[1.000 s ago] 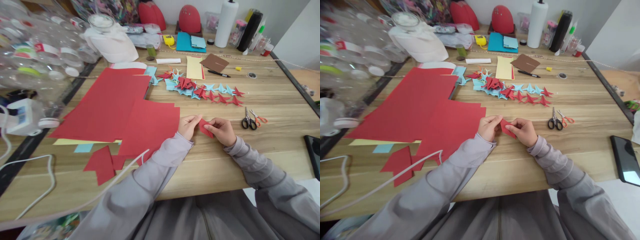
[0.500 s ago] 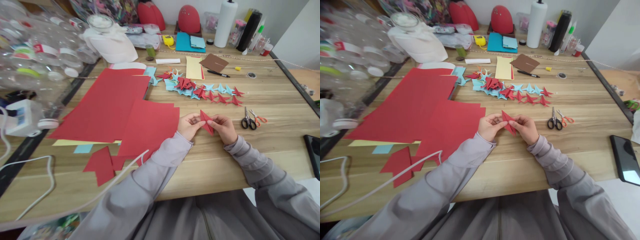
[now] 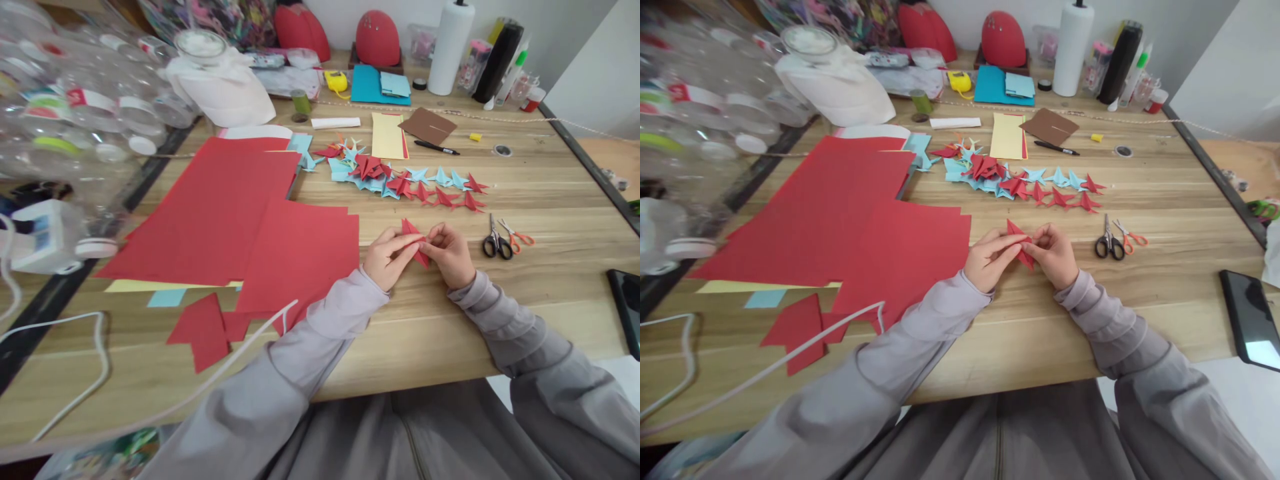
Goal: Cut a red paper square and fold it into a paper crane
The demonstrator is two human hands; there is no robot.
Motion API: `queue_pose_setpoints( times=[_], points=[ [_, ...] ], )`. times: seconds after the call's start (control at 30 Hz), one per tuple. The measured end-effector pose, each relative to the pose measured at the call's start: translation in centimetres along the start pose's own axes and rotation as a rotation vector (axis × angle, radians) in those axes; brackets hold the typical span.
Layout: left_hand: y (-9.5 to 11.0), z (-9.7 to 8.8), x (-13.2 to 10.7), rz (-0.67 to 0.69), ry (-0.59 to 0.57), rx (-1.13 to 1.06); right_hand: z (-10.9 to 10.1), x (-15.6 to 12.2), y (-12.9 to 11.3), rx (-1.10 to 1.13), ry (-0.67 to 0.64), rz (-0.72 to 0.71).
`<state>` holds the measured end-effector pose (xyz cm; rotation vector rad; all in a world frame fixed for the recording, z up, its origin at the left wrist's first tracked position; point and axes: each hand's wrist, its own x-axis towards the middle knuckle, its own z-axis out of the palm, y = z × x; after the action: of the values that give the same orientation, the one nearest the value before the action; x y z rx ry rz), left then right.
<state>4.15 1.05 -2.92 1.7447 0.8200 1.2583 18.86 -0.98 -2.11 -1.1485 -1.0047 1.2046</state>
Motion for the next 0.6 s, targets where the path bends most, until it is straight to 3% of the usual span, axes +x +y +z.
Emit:
queue_pose_setpoints(
  times=[0.1,0.33,0.6],
  points=[
    [0.0,-0.1,0.2,-0.092,-0.019,-0.011,0.1,-0.1,-0.1,-0.046,-0.027,-0.024],
    [-0.3,-0.1,0.8,-0.394,0.135,-0.233,0.0,-0.3,0.1,-0.130,-0.096,-0.157],
    [-0.5,-0.3,1.2,-0.417,0.184,-0.292,-0.5,-0.3,0.9,-0.413,-0.129,-0.348]
  ],
)
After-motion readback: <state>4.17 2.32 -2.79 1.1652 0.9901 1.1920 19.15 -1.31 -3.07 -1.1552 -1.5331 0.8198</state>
